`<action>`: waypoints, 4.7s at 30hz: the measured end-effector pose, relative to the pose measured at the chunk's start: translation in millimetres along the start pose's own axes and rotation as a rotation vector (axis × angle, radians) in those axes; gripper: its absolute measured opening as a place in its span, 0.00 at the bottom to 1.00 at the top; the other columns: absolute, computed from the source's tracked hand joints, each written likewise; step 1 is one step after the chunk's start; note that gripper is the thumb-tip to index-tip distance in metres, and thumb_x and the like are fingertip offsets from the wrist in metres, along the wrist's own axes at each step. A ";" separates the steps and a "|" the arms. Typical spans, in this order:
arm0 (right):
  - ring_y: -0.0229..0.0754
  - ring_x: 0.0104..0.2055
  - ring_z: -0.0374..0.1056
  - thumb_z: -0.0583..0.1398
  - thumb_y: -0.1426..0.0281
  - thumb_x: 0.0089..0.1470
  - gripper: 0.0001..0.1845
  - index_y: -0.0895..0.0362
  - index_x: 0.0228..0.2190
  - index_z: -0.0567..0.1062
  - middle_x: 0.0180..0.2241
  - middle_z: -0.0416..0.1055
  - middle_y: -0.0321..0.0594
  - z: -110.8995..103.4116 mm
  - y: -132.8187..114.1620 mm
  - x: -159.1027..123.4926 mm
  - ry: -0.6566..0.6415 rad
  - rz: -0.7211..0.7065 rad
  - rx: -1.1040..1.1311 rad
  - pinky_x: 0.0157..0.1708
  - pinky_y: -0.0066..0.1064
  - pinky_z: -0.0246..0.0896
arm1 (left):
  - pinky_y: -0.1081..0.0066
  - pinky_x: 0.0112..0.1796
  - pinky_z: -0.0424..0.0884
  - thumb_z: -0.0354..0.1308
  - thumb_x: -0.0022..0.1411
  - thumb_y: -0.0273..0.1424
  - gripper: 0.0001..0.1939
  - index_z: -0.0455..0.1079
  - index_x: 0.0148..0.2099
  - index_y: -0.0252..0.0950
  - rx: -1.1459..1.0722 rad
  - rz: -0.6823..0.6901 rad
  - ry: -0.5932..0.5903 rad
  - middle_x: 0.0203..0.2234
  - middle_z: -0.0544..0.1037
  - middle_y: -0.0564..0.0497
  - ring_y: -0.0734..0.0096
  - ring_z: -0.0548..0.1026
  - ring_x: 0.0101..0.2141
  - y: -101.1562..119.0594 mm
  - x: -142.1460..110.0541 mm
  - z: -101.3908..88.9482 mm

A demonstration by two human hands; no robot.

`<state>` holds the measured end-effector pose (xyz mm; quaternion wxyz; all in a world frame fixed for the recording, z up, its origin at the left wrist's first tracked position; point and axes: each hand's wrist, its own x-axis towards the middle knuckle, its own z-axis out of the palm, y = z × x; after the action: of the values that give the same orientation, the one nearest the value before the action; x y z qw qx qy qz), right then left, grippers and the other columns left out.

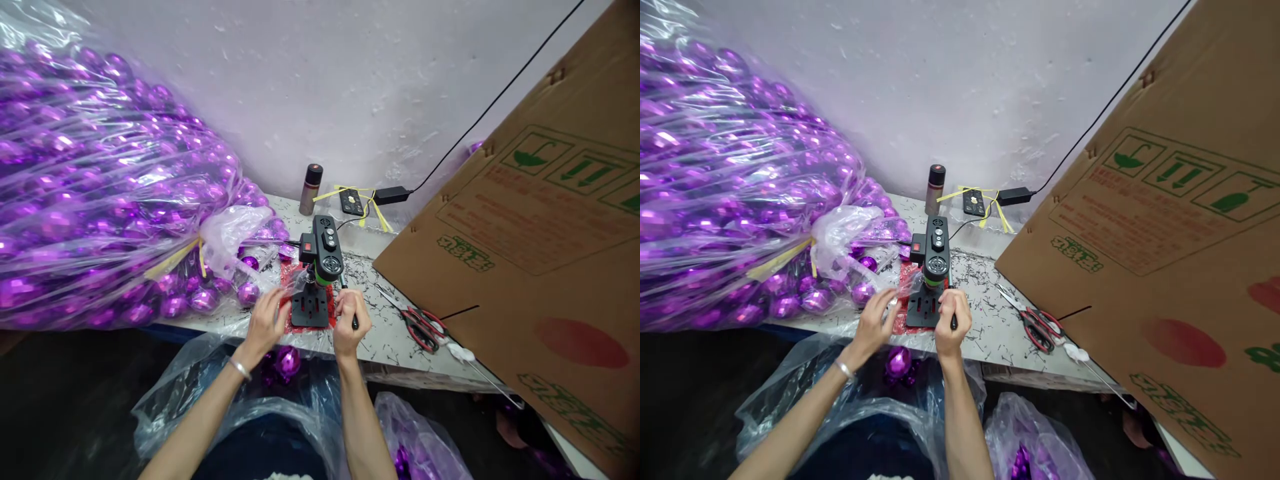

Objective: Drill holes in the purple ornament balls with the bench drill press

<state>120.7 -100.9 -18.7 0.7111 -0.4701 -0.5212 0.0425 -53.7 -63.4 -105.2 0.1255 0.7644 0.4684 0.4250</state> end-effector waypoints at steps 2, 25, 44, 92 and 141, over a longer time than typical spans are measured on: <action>0.37 0.28 0.64 0.52 0.70 0.68 0.21 0.54 0.21 0.65 0.24 0.64 0.33 0.1 -0.2 -0.3 -0.005 -0.003 -0.007 0.30 0.32 0.57 | 0.50 0.60 0.67 0.48 0.71 0.28 0.16 0.71 0.56 0.34 0.131 -0.184 -0.082 0.54 0.77 0.35 0.50 0.74 0.58 -9.6 53.2 4.0; 0.36 0.26 0.60 0.52 0.66 0.69 0.22 0.53 0.21 0.61 0.22 0.61 0.32 2.0 -25.9 30.3 -0.068 0.065 -0.055 0.29 0.32 0.56 | 0.56 0.58 0.72 0.68 0.57 0.48 0.36 0.66 0.62 0.39 -0.794 -0.481 -0.181 0.55 0.78 0.42 0.54 0.78 0.54 5.4 33.0 -23.2; 0.35 0.28 0.61 0.51 0.69 0.69 0.20 0.53 0.22 0.62 0.23 0.61 0.33 -3.7 -21.9 24.4 -0.107 -0.004 -0.060 0.31 0.31 0.58 | 0.55 0.53 0.75 0.67 0.62 0.40 0.28 0.66 0.60 0.39 -0.341 -0.206 -0.154 0.52 0.79 0.42 0.53 0.79 0.52 14.8 20.8 56.9; 0.38 0.26 0.64 0.49 0.68 0.68 0.19 0.52 0.23 0.64 0.24 0.64 0.32 3.3 43.7 -28.6 0.043 -0.206 -0.057 0.33 0.36 0.64 | 0.53 0.56 0.73 0.67 0.63 0.39 0.28 0.67 0.62 0.40 -0.350 -0.209 -0.102 0.55 0.78 0.42 0.54 0.77 0.56 12.2 10.5 66.5; 0.39 0.28 0.65 0.53 0.70 0.67 0.21 0.53 0.21 0.65 0.23 0.64 0.34 -4.0 1.5 3.9 -0.048 -0.052 -0.050 0.30 0.33 0.58 | 0.55 0.54 0.73 0.67 0.61 0.37 0.27 0.69 0.60 0.35 0.309 -0.384 -0.303 0.53 0.79 0.38 0.48 0.78 0.53 -53.4 117.6 -54.9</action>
<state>126.3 -100.4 -17.1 0.6872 -0.4729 -0.5510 0.0225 -104.9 50.4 -40.8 0.1544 0.7266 0.6395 0.1980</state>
